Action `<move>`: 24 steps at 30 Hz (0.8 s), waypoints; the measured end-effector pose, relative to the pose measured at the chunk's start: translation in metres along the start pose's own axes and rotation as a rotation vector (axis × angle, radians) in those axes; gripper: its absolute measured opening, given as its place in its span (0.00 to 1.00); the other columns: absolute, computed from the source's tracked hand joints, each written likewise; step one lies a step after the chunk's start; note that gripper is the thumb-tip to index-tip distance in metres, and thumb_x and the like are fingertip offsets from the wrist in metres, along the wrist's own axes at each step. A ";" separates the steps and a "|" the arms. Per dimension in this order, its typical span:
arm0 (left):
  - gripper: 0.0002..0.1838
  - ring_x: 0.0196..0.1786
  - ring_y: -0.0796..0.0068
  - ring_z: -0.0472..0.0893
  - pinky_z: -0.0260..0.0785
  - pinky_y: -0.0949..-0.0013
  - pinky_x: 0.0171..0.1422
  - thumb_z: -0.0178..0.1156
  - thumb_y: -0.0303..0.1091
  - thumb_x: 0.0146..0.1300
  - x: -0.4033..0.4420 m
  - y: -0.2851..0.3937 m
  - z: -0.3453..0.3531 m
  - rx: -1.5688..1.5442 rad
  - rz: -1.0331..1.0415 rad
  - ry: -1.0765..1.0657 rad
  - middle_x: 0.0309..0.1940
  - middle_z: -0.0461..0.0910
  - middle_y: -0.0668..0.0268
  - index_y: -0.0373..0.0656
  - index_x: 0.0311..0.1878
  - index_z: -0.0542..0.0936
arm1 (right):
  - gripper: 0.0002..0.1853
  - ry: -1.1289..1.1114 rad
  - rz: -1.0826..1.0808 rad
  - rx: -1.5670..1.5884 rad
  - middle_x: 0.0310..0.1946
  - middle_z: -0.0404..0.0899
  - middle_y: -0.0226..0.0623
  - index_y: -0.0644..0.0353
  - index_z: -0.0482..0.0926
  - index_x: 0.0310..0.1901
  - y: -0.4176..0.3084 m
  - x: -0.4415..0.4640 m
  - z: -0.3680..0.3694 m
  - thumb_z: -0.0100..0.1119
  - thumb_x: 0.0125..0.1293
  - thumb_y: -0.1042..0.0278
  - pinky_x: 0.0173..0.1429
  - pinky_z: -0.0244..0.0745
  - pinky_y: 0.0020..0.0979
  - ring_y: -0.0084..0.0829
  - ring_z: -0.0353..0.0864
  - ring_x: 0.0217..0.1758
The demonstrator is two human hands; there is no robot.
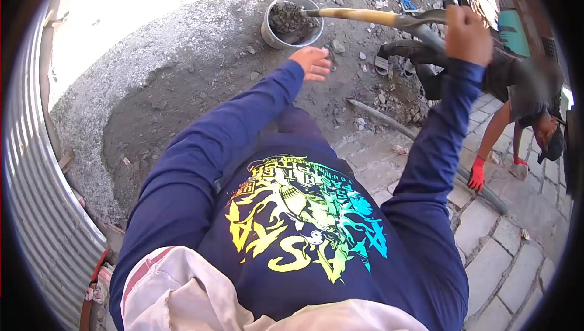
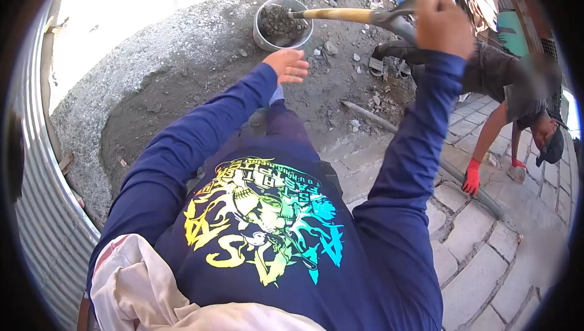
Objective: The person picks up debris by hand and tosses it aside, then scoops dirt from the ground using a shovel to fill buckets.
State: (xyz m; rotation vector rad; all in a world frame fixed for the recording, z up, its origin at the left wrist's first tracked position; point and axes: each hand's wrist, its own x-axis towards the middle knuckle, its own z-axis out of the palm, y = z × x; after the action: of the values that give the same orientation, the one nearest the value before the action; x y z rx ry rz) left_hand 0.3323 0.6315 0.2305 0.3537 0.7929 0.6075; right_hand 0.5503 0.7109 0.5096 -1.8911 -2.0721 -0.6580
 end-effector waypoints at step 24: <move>0.18 0.39 0.70 0.81 0.71 0.71 0.42 0.58 0.46 0.62 -0.454 -0.401 -0.397 0.590 -0.123 0.918 0.38 0.81 0.63 0.40 0.44 0.79 | 0.20 -0.020 0.056 0.408 0.18 0.75 0.35 0.71 0.75 0.22 0.002 -0.078 -0.310 0.75 0.49 0.62 0.25 0.72 0.23 0.23 0.72 0.20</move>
State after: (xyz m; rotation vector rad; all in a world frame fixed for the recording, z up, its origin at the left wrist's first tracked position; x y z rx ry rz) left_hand -0.0641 0.0645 0.0174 0.5638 1.8775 0.3905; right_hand 0.5278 0.4910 0.7403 -1.7156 -1.9712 -0.1824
